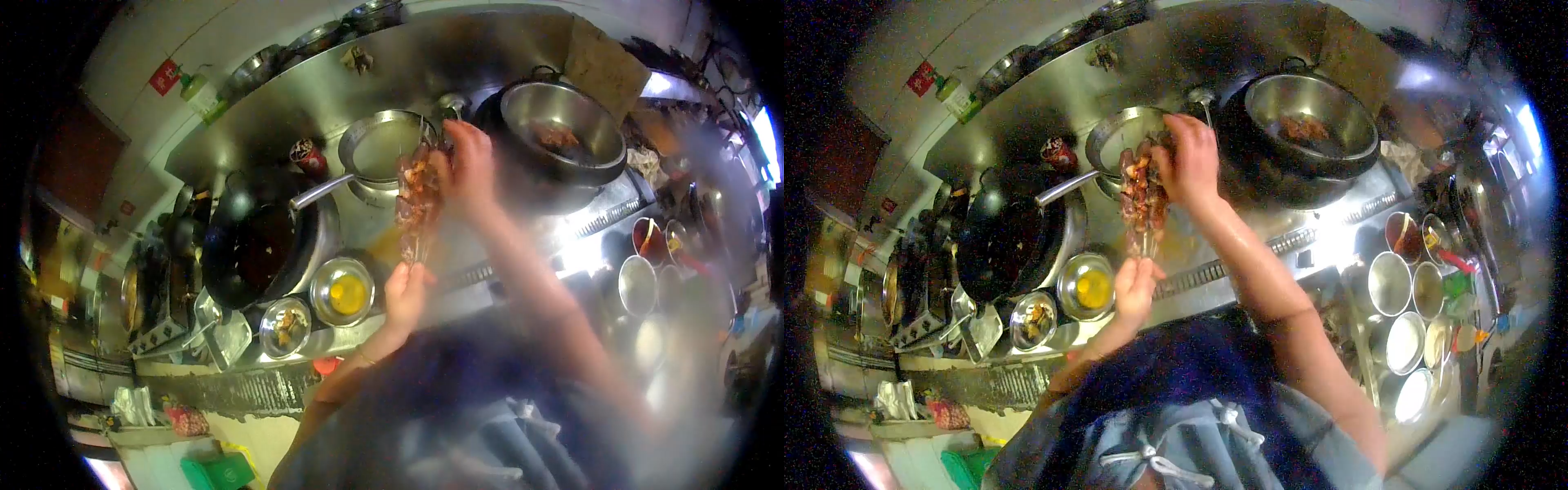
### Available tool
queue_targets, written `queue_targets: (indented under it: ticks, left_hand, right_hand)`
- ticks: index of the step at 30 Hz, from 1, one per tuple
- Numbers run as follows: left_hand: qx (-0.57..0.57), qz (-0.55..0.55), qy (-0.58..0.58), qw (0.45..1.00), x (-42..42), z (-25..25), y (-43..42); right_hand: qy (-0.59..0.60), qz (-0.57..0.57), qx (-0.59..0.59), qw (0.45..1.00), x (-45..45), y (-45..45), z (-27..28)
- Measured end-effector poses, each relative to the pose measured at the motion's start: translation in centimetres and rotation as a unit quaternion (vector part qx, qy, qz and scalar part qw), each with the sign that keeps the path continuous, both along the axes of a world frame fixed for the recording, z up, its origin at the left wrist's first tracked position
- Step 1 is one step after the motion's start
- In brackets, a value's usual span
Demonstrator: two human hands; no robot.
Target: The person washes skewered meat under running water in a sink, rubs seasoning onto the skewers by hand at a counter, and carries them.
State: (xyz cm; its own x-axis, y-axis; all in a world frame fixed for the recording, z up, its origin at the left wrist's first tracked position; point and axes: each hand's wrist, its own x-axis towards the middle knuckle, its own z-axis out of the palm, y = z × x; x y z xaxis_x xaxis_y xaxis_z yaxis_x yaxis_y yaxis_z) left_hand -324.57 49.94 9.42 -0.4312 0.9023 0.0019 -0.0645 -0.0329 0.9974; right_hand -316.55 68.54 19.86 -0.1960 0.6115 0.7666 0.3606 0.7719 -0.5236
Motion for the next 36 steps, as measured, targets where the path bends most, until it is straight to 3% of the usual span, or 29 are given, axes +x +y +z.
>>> queue_targets:
  ticks: [1,2,10,12,13,14,16,19,22,23,26,27,29,31,34,36]
  left_hand:
    - [0.017,-0.001,-0.005,1.000,0.0,-0.4,0.1]
    - [0.034,-0.004,-0.011,0.999,0.1,-0.9,0.3]
    - [-0.090,0.019,-0.151,0.984,-1.0,2.7,0.6]
    - [-0.082,0.019,-0.128,0.988,-1.7,1.4,0.9]
    - [-0.077,0.012,-0.135,0.988,-1.6,1.5,0.8]
    - [-0.074,0.002,-0.143,0.987,-1.3,1.7,0.7]
    - [-0.088,-0.028,-0.145,0.985,-0.3,1.8,0.7]
    - [-0.123,-0.072,-0.102,0.984,1.1,1.0,1.0]
    - [-0.206,-0.153,-0.288,0.923,1.0,2.5,0.7]
    - [-0.242,-0.169,-0.348,0.890,1.1,3.5,0.5]
    - [-0.271,-0.156,-0.371,0.874,0.5,2.1,1.0]
    - [-0.238,-0.138,-0.330,0.903,0.5,1.9,1.0]
    - [-0.164,-0.101,-0.245,0.950,0.9,1.5,1.1]
    - [-0.109,-0.078,-0.166,0.977,0.5,0.8,0.7]
    - [-0.077,-0.053,-0.122,0.988,0.2,-0.1,0.3]
    - [-0.066,-0.040,-0.112,0.991,0.1,-0.7,0.4]
  right_hand:
    - [-0.050,-0.041,0.134,0.989,-0.1,-0.3,0.0]
    - [-0.181,0.010,0.113,0.977,-0.3,-0.7,-0.7]
    - [-0.213,0.316,0.152,0.912,2.2,-3.1,-8.0]
    - [-0.036,0.212,-0.063,0.975,1.8,-3.3,-8.8]
    - [0.054,0.148,-0.174,0.972,1.8,-3.7,-8.9]
    - [0.142,0.237,-0.303,0.912,1.2,-3.2,-8.9]
    - [0.310,0.384,-0.516,0.700,-0.3,-0.8,-7.5]
    - [0.407,0.629,-0.558,0.358,0.9,-0.4,-5.0]
    - [0.349,0.714,-0.507,0.333,1.4,-1.4,-3.9]
    - [0.353,0.705,-0.512,0.341,2.0,-2.0,-3.6]
    - [0.342,0.537,-0.586,0.501,1.6,-0.6,-6.6]
    - [0.347,0.440,-0.587,0.584,1.3,-1.4,-4.9]
    - [0.285,0.346,-0.524,0.724,1.0,-1.1,-5.3]
    - [0.177,0.214,-0.393,0.876,1.0,-0.5,-6.0]
    - [0.018,0.105,-0.298,0.949,1.8,-0.2,-6.7]
    - [-0.072,0.045,-0.261,0.962,2.3,-0.3,-6.1]
